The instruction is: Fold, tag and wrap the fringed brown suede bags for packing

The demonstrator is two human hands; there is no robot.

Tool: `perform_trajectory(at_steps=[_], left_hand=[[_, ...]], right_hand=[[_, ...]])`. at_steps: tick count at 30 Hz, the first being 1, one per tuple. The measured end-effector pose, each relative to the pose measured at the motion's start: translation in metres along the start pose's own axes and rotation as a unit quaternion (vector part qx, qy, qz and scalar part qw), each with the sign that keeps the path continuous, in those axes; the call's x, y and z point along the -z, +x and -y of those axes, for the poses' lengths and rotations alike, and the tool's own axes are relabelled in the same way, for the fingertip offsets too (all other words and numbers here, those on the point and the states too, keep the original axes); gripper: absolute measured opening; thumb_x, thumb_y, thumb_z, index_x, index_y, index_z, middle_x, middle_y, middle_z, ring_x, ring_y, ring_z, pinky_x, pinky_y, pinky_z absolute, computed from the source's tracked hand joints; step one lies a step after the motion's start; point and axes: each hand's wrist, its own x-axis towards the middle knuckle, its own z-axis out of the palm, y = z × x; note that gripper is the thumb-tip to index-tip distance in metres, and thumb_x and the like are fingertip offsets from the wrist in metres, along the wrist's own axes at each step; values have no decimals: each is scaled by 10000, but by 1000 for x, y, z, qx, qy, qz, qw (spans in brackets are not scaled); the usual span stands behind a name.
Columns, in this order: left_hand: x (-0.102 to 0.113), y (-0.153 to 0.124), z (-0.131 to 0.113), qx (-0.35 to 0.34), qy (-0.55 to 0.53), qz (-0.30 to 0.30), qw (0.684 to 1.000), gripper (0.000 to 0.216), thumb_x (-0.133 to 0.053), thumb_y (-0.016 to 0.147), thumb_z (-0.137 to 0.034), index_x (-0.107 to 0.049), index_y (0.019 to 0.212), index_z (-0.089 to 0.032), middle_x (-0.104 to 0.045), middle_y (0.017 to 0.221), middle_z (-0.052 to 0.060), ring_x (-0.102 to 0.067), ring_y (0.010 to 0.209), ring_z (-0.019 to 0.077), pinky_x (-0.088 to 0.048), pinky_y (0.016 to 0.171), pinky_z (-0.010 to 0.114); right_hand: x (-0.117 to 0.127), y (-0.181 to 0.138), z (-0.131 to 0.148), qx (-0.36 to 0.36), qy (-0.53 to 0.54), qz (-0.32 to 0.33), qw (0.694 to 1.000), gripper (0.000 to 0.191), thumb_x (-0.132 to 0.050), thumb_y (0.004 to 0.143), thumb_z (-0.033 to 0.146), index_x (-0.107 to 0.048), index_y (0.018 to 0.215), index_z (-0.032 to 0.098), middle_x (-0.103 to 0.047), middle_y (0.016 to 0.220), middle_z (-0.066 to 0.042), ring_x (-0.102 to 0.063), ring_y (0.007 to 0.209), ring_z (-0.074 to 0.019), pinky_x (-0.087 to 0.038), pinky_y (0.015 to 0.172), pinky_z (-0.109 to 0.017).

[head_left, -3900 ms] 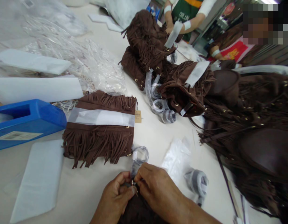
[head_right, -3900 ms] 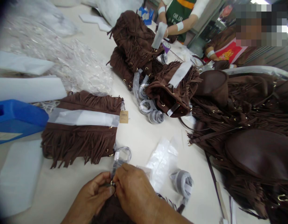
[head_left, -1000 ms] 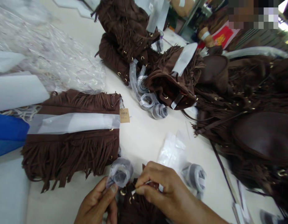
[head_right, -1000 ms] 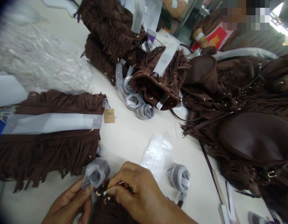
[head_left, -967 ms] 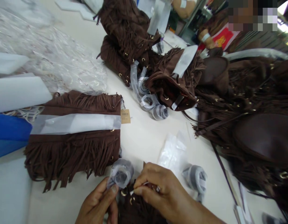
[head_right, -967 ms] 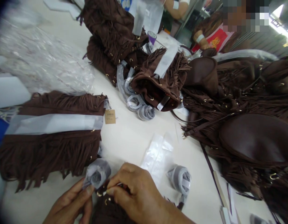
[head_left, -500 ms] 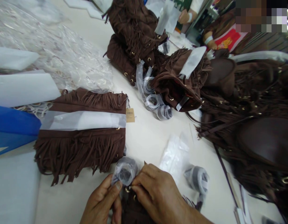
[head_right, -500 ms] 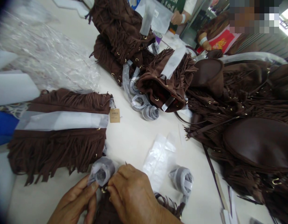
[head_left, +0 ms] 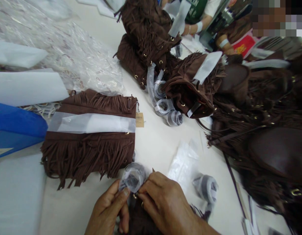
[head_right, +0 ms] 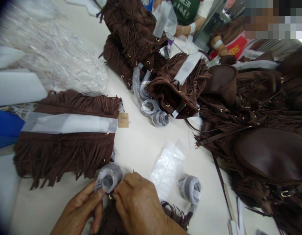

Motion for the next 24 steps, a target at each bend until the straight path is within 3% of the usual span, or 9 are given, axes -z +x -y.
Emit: perform_trajectory(at_steps=[6,16,24], left_hand=[[-1,-2,-5,5,6,-9,1000,596,-567,828,-606,-523,1207,-147,-498,361,-56,-372,346,100,-323,405,191],[0,-3,-5,-8,17,4,1000,539,-514,843,-631,-569,1140,-184,-493,370,-53,-369,350,99,-332,421,191],[3,-1,-4,-8,21,18,1000,575,-505,839,-655,-564,1140,-168,-507,383,-46,-382,356,109,-343,423,209]], right_hand=[[-6,-3,-1,-15,9,-17,1000,161,-505,965,205,-665,954,221,-627,921,-35,-571,879,-161,-467,773,-271],[-1,-4,0,-38,114,-35,992,146,-552,954,211,-694,978,236,-636,906,-31,-609,871,-139,-483,762,-252],[-2,-2,0,-41,92,-21,995,136,-559,939,174,-679,945,238,-638,903,-19,-603,891,-138,-470,777,-253]])
